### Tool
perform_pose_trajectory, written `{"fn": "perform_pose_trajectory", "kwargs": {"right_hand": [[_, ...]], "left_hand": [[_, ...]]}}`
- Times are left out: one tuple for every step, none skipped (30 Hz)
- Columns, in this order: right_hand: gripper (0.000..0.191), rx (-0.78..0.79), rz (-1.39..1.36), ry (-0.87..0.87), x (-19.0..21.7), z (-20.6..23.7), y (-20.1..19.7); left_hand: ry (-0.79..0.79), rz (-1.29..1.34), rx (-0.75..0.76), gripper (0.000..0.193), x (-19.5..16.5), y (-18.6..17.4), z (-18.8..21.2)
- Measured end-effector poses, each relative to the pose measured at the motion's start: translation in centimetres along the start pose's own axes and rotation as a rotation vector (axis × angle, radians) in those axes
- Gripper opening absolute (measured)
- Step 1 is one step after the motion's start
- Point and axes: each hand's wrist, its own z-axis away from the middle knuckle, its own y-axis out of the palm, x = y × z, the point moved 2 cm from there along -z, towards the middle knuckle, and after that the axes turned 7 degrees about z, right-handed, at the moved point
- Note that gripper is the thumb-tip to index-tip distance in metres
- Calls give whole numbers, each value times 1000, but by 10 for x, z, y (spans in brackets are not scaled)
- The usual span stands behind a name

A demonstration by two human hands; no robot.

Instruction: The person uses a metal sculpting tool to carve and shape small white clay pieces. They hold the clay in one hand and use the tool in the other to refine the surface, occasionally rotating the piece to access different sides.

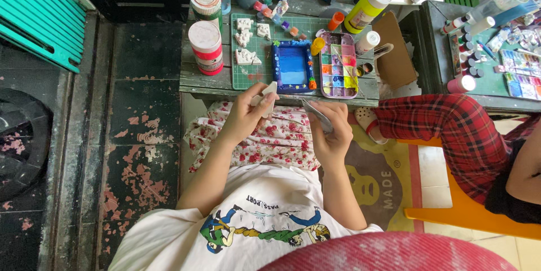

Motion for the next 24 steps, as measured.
{"fn": "perform_pose_trajectory", "kwargs": {"right_hand": [[32,15,27,-19,2,-3,0],[32,30,53,-38,5,-6,-1],[33,47,79,-54,8,-8,-2],[33,63,120,-81,12,-10,-2],[34,78,161,-110,17,-12,-1],[34,93,201,-140,21,-15,1],[34,97,232,-163,25,-18,3],[34,102,263,-187,28,-20,6],[34,106,294,-211,31,-22,7],[34,110,320,-218,33,-25,8],[33,115,346,-224,35,-27,8],[33,120,372,-231,36,-29,9],[34,127,399,-243,38,-28,10],[35,133,427,-256,40,-28,10],[36,139,456,-269,41,-27,11],[36,159,456,-281,42,-26,12],[36,180,455,-292,43,-24,14],[37,200,453,-302,43,-22,15],[37,199,439,-274,42,-21,15],[37,196,426,-249,40,-23,15],[37,192,413,-226,39,-24,15],[36,165,422,-220,38,-24,13],[36,138,429,-216,38,-24,13],[36,110,437,-211,38,-24,12]], "left_hand": [[64,-108,-20,27,-1,0,1],[128,-216,-40,27,-2,0,3],[190,-324,-61,28,-5,1,5],[208,-366,-70,28,-7,2,7],[229,-409,-80,28,-10,4,9],[250,-452,-90,29,-13,5,10],[282,-461,-60,26,-17,7,12],[314,-470,-30,25,-21,8,15],[348,-479,1,25,-25,9,16],[350,-530,-13,25,-28,11,17],[352,-581,-28,25,-30,14,16],[353,-632,-43,26,-31,16,16],[349,-673,-61,26,-32,17,16],[345,-714,-78,26,-32,18,15],[342,-754,-95,26,-32,18,14],[381,-774,-99,27,-32,18,14],[420,-794,-103,27,-33,17,13],[458,-815,-106,28,-32,17,14],[456,-825,-111,27,-32,17,14],[458,-835,-119,27,-31,17,12],[462,-845,-126,26,-31,17,11],[470,-841,-135,26,-31,19,11],[479,-838,-145,26,-31,19,10],[489,-835,-155,25,-31,19,10]]}}
